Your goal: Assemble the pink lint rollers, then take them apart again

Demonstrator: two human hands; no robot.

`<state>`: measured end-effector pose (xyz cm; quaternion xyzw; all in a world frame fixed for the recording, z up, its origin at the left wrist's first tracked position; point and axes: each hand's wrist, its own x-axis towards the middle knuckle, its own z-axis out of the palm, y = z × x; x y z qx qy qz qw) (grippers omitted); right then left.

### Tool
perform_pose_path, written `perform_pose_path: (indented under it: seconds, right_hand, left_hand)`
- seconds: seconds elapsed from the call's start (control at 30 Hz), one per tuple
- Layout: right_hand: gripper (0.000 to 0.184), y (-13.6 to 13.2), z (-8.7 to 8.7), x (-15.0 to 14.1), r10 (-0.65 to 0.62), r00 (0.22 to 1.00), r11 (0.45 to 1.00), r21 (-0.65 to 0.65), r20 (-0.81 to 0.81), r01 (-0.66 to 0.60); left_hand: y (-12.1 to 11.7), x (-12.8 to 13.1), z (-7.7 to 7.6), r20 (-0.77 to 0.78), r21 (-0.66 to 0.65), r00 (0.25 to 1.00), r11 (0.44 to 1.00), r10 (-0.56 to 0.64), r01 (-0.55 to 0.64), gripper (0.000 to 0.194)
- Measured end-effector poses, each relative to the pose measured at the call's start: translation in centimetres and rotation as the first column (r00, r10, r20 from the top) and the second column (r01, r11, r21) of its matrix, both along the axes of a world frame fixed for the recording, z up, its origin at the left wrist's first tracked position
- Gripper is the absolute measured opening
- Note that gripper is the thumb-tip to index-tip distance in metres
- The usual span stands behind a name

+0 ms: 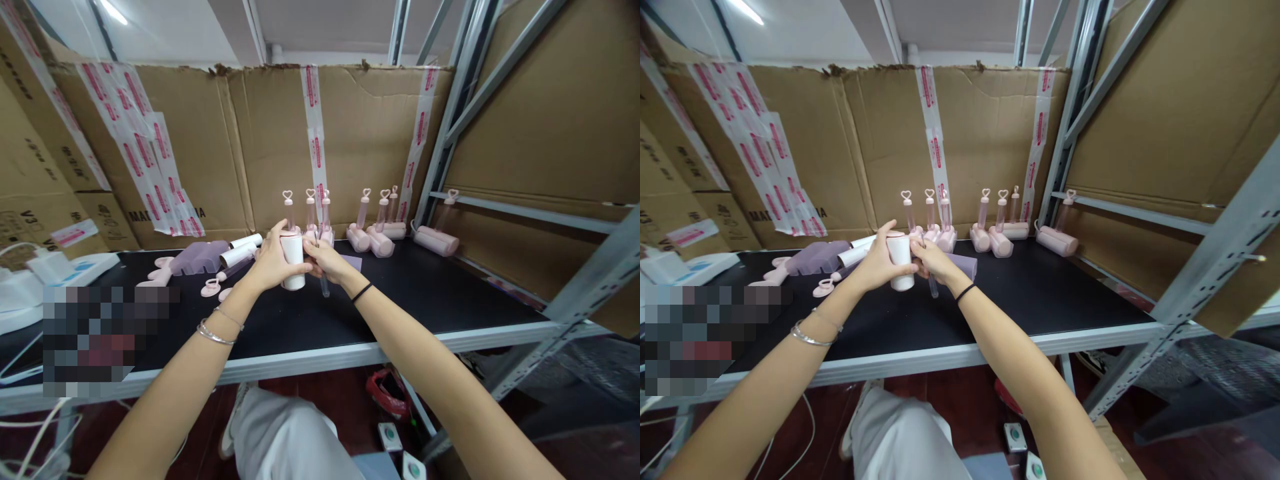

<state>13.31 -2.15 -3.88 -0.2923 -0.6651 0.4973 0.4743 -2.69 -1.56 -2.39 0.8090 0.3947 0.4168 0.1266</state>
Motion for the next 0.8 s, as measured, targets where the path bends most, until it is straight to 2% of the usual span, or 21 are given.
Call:
perform_pose_path:
  seconds: [0.1,0.17,0.2,0.27,0.3,0.33,0.37,0.43,0.5,0.53,0.6,0.7,0.8]
  right_hand:
    - [0.041,0.2,0.1,0.4,-0.022,1.000,0.991,0.128,-0.013,0.024]
    - [0.039,0.1,0.6,0.6,-0.155,0.988,0.952,0.267,-0.013,0.152]
    - [0.036,-0.1,1.0,0.6,-0.257,0.966,0.900,0.359,-0.020,0.247]
    - [0.034,-0.9,2.1,0.6,-0.463,0.887,0.727,0.569,-0.006,0.384]
    - [0.035,-1.4,2.9,0.4,-0.549,0.835,0.635,0.667,0.035,0.390]
    - [0.037,-1.9,3.6,0.1,-0.622,0.775,0.565,0.749,0.112,0.345]
    - [0.038,-2.4,4.4,-0.3,-0.680,0.701,0.529,0.805,0.213,0.269]
    - [0.036,-3.2,5.6,-1.2,-0.763,0.511,0.522,0.844,0.397,0.123]
    - [0.034,-3.6,6.3,-2.2,-0.808,0.331,0.532,0.845,0.488,0.052]
    - [0.034,-3.7,6.3,-2.6,-0.820,0.264,0.535,0.844,0.508,0.039]
    - [0.032,-3.5,5.9,-3.1,-0.829,0.180,0.543,0.839,0.530,0.033]
    - [0.025,-2.6,4.8,-2.6,-0.811,0.171,0.570,0.822,0.559,0.016]
    - [0.021,-1.3,3.6,-1.3,-0.746,0.271,0.620,0.783,0.608,-0.048]
  left_hand:
    - [-0.3,0.0,0.4,0.036,0.131,0.997,0.989,0.064,-0.068,0.102]
    - [-0.3,-0.3,0.6,0.084,0.239,0.995,0.968,0.061,-0.080,0.097]
    - [-0.1,-0.5,0.6,0.102,0.292,0.993,0.952,0.063,-0.091,0.095]
    - [0.4,-1.1,0.8,0.105,0.376,0.992,0.920,0.074,-0.108,0.086]
    - [0.7,-1.4,0.8,0.083,0.408,0.994,0.907,0.076,-0.104,0.080]
    - [1.1,-1.8,0.8,0.052,0.438,0.996,0.895,0.075,-0.090,0.075]
    - [1.4,-2.2,0.8,0.018,0.465,0.997,0.882,0.074,-0.074,0.071]
    - [2.1,-2.9,0.8,-0.039,0.515,0.996,0.856,0.078,-0.047,0.064]
    - [2.6,-3.3,0.6,-0.087,0.547,0.992,0.837,0.095,-0.032,0.057]
    - [2.8,-3.4,0.6,-0.118,0.552,0.988,0.834,0.104,-0.022,0.054]
    - [3.1,-3.2,0.4,-0.205,0.533,0.972,0.846,0.115,0.012,0.047]
    - [3.1,-2.6,0.1,-0.348,0.447,0.930,0.893,0.116,0.055,0.037]
    - [3.1,-2.1,-0.2,-0.428,0.344,0.902,0.932,0.046,0.116,0.041]
